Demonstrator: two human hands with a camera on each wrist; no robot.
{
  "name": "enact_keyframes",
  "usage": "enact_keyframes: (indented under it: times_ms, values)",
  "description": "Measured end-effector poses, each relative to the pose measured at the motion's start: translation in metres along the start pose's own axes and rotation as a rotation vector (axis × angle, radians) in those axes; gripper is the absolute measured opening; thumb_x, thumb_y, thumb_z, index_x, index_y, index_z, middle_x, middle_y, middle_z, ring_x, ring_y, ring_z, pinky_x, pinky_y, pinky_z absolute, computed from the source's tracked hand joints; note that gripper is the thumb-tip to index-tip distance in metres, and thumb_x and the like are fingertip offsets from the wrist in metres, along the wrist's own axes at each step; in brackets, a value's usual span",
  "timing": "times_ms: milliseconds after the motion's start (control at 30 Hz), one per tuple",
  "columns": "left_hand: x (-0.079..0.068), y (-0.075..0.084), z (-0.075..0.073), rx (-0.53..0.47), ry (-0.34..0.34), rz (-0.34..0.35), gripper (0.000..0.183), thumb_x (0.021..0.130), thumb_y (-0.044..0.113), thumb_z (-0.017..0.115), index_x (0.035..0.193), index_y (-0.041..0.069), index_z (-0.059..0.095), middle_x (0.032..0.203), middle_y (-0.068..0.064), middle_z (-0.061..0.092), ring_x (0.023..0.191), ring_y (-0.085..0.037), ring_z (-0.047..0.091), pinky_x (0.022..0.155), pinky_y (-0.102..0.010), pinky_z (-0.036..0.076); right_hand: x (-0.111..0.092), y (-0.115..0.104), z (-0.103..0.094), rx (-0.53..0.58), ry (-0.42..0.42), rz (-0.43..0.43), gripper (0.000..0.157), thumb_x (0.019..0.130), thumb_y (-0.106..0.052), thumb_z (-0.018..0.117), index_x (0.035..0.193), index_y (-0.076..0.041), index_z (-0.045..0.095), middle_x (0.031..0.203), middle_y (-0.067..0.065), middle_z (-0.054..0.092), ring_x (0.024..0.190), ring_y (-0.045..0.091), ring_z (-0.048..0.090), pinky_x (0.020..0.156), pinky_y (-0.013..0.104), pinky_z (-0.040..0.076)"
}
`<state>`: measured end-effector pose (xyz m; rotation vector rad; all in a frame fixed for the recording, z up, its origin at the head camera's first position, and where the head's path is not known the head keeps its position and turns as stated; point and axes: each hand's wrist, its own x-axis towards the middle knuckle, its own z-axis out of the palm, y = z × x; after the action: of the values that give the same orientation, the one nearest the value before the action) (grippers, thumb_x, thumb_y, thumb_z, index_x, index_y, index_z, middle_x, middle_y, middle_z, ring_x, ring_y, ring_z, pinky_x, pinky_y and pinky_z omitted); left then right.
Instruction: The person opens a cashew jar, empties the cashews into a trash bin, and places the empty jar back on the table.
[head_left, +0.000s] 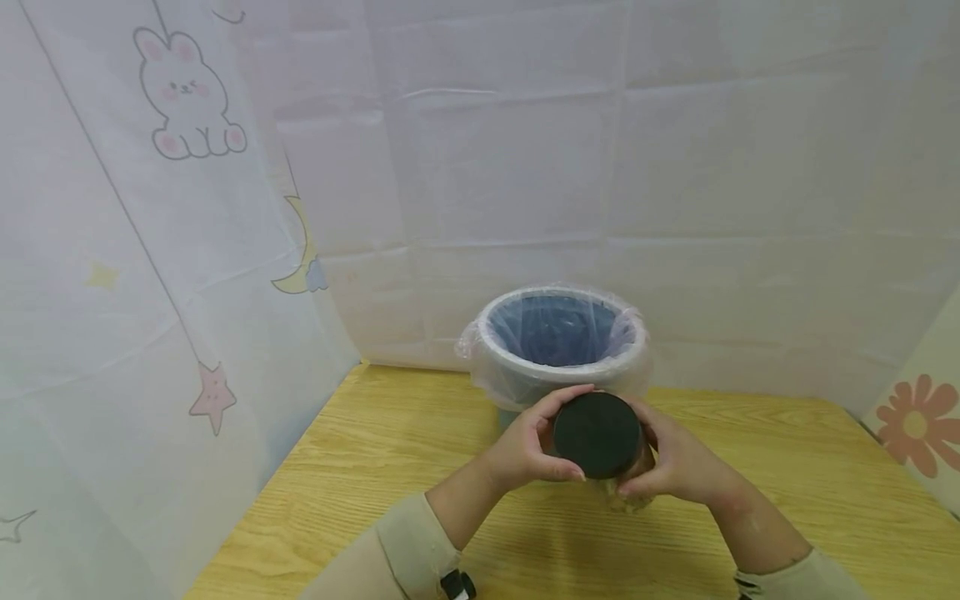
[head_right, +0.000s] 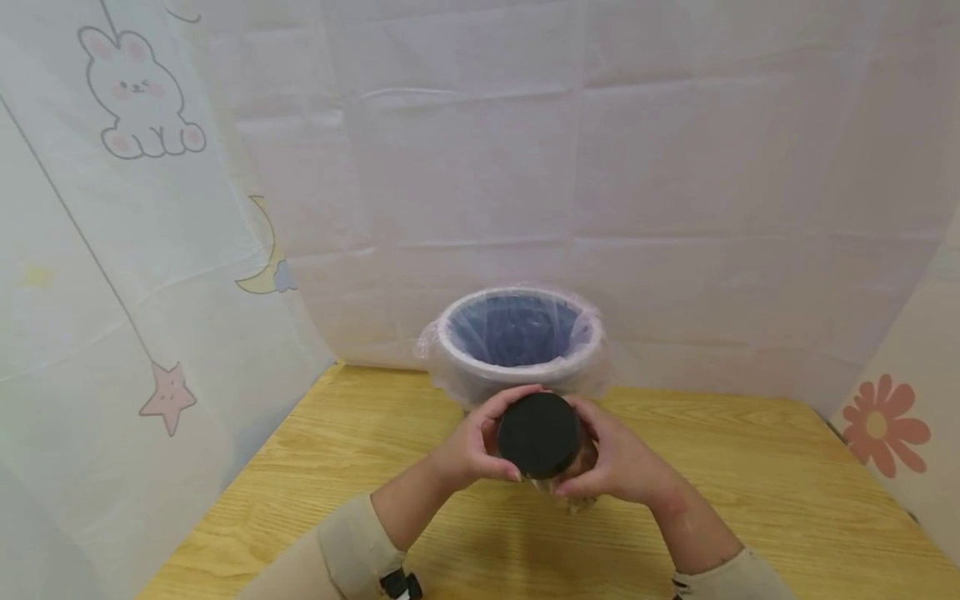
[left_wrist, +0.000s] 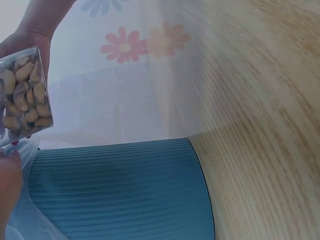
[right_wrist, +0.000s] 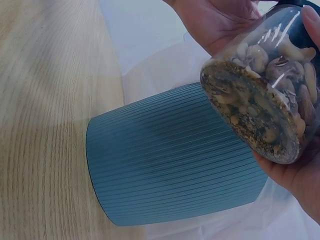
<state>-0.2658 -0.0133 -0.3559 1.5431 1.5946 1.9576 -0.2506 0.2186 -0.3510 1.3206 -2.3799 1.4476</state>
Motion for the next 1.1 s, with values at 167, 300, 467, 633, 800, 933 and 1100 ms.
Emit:
enact_keyframes:
  times_ms: [167, 300, 467, 633, 800, 933, 1100]
  values:
    - [-0.002, -0.015, -0.003, 0.001, 0.031, 0.005, 0.097, 0.069, 0.04, 0.077, 0.143, 0.005, 0.025, 0.14, -0.009, 0.037, 0.123, -0.017, 0.041, 0.101, -0.032, 0.036, 0.0, 0.002, 0.001, -0.053, 0.026, 0.002, 0.094, 0.059, -0.005, 0.084, 0.138, -0.013, 0.034, 0.13, 0.003, 0.047, 0.117, 0.01, 0.046, 0.094, 0.022, 0.036]
    - [-0.003, -0.016, -0.001, 0.006, 0.049, 0.011, 0.095, 0.07, 0.04, 0.076, 0.143, 0.005, 0.025, 0.139, -0.013, 0.037, 0.122, -0.017, 0.042, 0.101, -0.032, 0.037, 0.0, 0.002, 0.002, -0.1, 0.053, 0.009, 0.093, 0.059, -0.009, 0.085, 0.137, -0.014, 0.035, 0.128, 0.0, 0.048, 0.115, 0.008, 0.046, 0.092, 0.022, 0.037]
    - [-0.002, -0.015, 0.001, 0.005, 0.083, 0.004, 0.095, 0.071, 0.034, 0.076, 0.142, 0.001, 0.022, 0.137, -0.019, 0.036, 0.12, -0.014, 0.043, 0.098, -0.028, 0.039, 0.001, -0.002, 0.002, -0.166, 0.091, 0.014, 0.093, 0.059, -0.014, 0.086, 0.137, -0.015, 0.036, 0.128, -0.003, 0.049, 0.115, 0.006, 0.046, 0.091, 0.02, 0.038]
    - [0.0, -0.012, 0.006, 0.02, 0.139, 0.013, 0.091, 0.073, 0.026, 0.077, 0.142, -0.001, 0.023, 0.137, -0.023, 0.035, 0.12, -0.015, 0.043, 0.099, -0.027, 0.038, 0.001, -0.004, 0.002, -0.203, 0.132, 0.027, 0.092, 0.058, -0.017, 0.087, 0.136, -0.016, 0.038, 0.125, -0.005, 0.05, 0.112, 0.004, 0.048, 0.089, 0.02, 0.039]
    - [0.001, -0.009, 0.012, 0.042, 0.204, -0.026, 0.088, 0.073, 0.027, 0.076, 0.142, 0.007, 0.026, 0.14, -0.014, 0.034, 0.123, -0.016, 0.042, 0.101, -0.028, 0.036, 0.0, -0.001, 0.003, -0.236, 0.177, 0.021, 0.092, 0.057, -0.016, 0.087, 0.135, -0.015, 0.038, 0.123, -0.004, 0.051, 0.11, 0.003, 0.048, 0.088, 0.019, 0.039]
    - [0.0, -0.007, 0.017, 0.068, 0.251, -0.055, 0.089, 0.073, 0.034, 0.076, 0.143, 0.012, 0.027, 0.138, -0.009, 0.038, 0.121, -0.015, 0.043, 0.1, -0.027, 0.037, -0.001, 0.0, 0.003, -0.232, 0.193, 0.019, 0.091, 0.056, -0.016, 0.088, 0.133, -0.015, 0.039, 0.122, -0.005, 0.051, 0.109, 0.003, 0.048, 0.088, 0.018, 0.039]
    - [0.0, -0.006, 0.021, 0.1, 0.282, -0.062, 0.089, 0.072, 0.038, 0.076, 0.142, 0.014, 0.027, 0.137, -0.007, 0.039, 0.121, -0.015, 0.043, 0.1, -0.028, 0.037, -0.001, -0.001, 0.003, -0.22, 0.198, 0.034, 0.091, 0.056, -0.016, 0.088, 0.133, -0.016, 0.039, 0.122, -0.008, 0.052, 0.109, 0.004, 0.049, 0.088, 0.02, 0.039]
